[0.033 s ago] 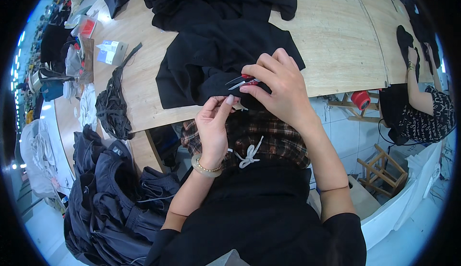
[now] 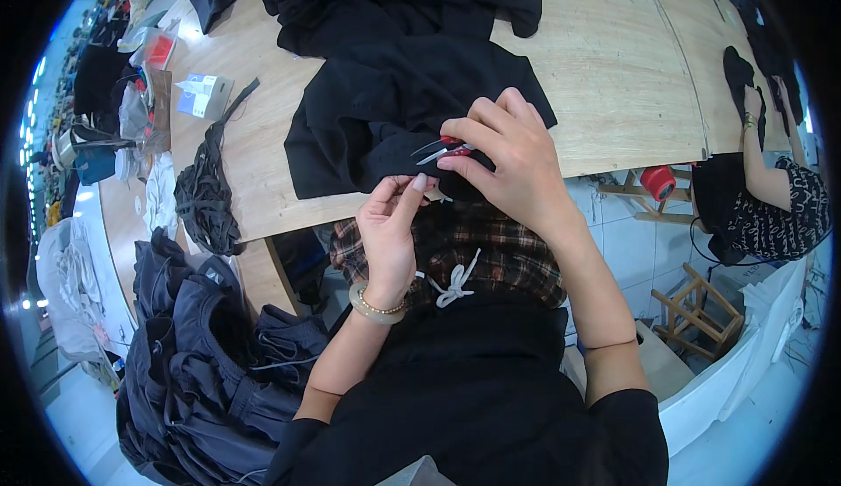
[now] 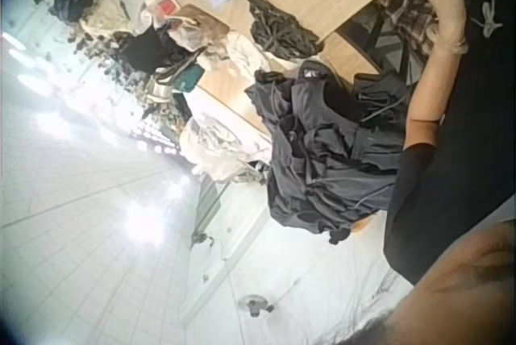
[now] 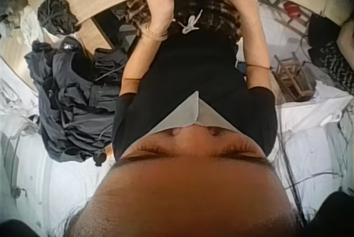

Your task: The person uses small scissors to trim loose threads and excess fabric from the edges and seams of black garments. They handle the clothing items one by one, cutting small bits of thread and occasionally adjusting the fabric on the table.

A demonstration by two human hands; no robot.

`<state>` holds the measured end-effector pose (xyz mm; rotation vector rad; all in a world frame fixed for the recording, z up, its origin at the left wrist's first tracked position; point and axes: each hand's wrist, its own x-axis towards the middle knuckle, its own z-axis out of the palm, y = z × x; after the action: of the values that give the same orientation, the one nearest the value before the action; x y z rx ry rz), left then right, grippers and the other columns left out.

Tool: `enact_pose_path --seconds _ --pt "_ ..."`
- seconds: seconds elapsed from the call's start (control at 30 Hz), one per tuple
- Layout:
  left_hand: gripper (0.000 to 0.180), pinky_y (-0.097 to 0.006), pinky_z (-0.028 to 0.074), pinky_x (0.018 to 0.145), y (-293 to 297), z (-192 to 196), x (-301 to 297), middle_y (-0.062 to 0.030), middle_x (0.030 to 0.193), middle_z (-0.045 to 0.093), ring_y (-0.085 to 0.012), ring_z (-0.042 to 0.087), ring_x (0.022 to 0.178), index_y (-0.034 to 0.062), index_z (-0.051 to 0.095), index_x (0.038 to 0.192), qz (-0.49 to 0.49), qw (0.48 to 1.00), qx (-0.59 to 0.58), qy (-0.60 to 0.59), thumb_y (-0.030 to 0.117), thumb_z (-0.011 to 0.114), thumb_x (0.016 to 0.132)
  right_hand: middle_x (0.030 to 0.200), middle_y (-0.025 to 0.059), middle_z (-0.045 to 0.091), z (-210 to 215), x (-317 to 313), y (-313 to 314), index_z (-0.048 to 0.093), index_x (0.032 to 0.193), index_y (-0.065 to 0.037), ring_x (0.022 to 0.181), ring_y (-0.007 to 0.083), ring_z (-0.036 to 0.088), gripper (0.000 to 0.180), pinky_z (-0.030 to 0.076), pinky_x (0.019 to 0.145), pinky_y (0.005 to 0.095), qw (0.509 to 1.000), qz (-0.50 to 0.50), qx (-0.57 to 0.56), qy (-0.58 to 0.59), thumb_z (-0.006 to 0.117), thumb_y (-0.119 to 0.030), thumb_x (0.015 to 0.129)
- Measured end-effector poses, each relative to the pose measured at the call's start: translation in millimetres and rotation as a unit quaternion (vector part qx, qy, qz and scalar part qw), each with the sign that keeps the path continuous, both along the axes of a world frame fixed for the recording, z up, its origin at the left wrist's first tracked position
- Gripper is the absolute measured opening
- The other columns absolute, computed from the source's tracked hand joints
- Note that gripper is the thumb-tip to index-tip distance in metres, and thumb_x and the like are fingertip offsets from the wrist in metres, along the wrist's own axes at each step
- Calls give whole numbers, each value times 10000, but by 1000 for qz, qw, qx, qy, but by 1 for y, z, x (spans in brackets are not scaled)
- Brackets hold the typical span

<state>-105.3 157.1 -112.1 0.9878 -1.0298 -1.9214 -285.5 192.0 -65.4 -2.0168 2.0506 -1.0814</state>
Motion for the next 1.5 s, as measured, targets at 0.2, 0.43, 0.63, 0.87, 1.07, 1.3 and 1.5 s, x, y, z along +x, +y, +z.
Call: enact_pose_path --seconds 0.2,0.43,0.63,0.87,1.07,1.3,1.5 --pt "140 -216 464 794 1 -1 -1 -60 990 743 -67 647 874 -28 704 1060 0 1000 -3 9 79 687 971 851 12 571 3 -3 -1 704 972 -94 823 237 489 311 438 729 351 1000 21 14 -2 836 -207 715" --pt "130 -204 461 780 0 0 0 -46 978 738 -51 634 859 -21 708 1056 2 1000 -9 13 71 695 965 880 23 594 2 -3 -5 715 1000 -86 850 229 506 298 447 750 338 993 45 52 -100 832 -175 741" --pt "132 -220 461 793 0 -1 0 -56 982 743 -64 640 869 -19 708 1051 -2 1000 -10 1 87 674 979 973 39 653 -2 4 -10 698 1056 -37 824 95 564 298 473 792 218 841 -3 29 -540 824 -151 811" --pt "131 -210 487 800 -3 5 2 -50 992 734 -51 639 870 -33 698 1057 -4 1000 3 27 74 667 988 797 37 655 -2 -8 2 722 920 -22 746 150 578 282 484 674 273 989 -12 27 -148 858 -195 743" --pt "135 -212 485 795 -3 2 2 -41 977 734 -50 641 869 -26 701 1064 -6 999 12 42 80 671 986 789 33 678 -1 -3 0 722 870 -33 720 184 544 258 455 606 299 993 27 1 -111 853 -190 714" --pt "126 -197 471 778 -2 3 2 -30 966 732 -41 632 855 -16 708 1060 -5 999 8 36 75 677 980 819 35 682 -6 0 -4 715 892 -38 734 158 569 236 467 655 279 995 46 12 -89 848 -158 737" --pt "119 -194 468 758 -2 1 1 -13 942 714 -41 610 817 -23 710 1061 3 1000 5 29 46 679 969 1071 12 664 -9 8 -3 628 1241 -27 983 91 598 570 475 899 246 911 1 55 -408 856 -93 723"
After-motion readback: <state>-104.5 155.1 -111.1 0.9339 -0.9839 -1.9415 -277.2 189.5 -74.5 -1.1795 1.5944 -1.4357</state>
